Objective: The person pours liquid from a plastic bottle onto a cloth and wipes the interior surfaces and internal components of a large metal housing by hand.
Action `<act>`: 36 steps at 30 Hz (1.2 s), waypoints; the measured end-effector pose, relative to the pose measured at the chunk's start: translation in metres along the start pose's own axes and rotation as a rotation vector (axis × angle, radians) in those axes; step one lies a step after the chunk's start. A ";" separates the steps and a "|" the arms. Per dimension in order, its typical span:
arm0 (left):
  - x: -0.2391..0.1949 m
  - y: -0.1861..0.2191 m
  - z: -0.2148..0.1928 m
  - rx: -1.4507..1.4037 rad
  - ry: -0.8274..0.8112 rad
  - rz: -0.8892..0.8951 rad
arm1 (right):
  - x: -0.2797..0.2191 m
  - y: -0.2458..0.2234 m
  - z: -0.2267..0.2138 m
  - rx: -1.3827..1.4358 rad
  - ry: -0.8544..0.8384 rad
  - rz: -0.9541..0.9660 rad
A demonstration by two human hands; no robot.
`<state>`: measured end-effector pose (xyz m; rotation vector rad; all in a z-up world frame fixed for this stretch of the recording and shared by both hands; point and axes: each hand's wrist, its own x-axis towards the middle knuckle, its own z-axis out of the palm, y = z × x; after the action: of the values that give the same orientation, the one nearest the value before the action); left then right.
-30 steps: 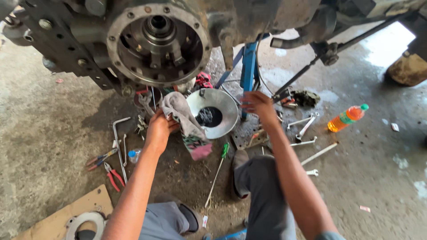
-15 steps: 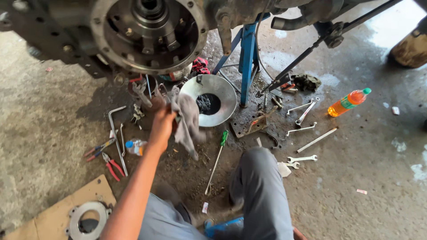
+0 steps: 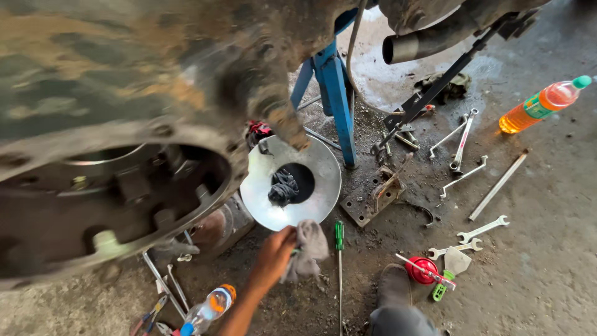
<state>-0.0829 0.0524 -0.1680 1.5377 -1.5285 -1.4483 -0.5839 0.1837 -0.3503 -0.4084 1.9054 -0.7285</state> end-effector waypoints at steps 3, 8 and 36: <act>0.033 0.006 -0.015 0.067 -0.047 -0.083 | 0.014 0.004 -0.013 -0.017 0.024 0.011; 0.090 0.020 -0.014 0.123 -0.029 0.181 | 0.001 0.036 -0.041 -0.031 0.092 0.037; 0.115 0.041 -0.066 0.755 0.615 0.409 | -0.122 -0.229 0.244 0.172 -0.529 -0.728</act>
<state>-0.0626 -0.0839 -0.1476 1.6870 -1.9041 -0.1083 -0.3203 0.0046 -0.1912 -1.0938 1.1640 -1.1084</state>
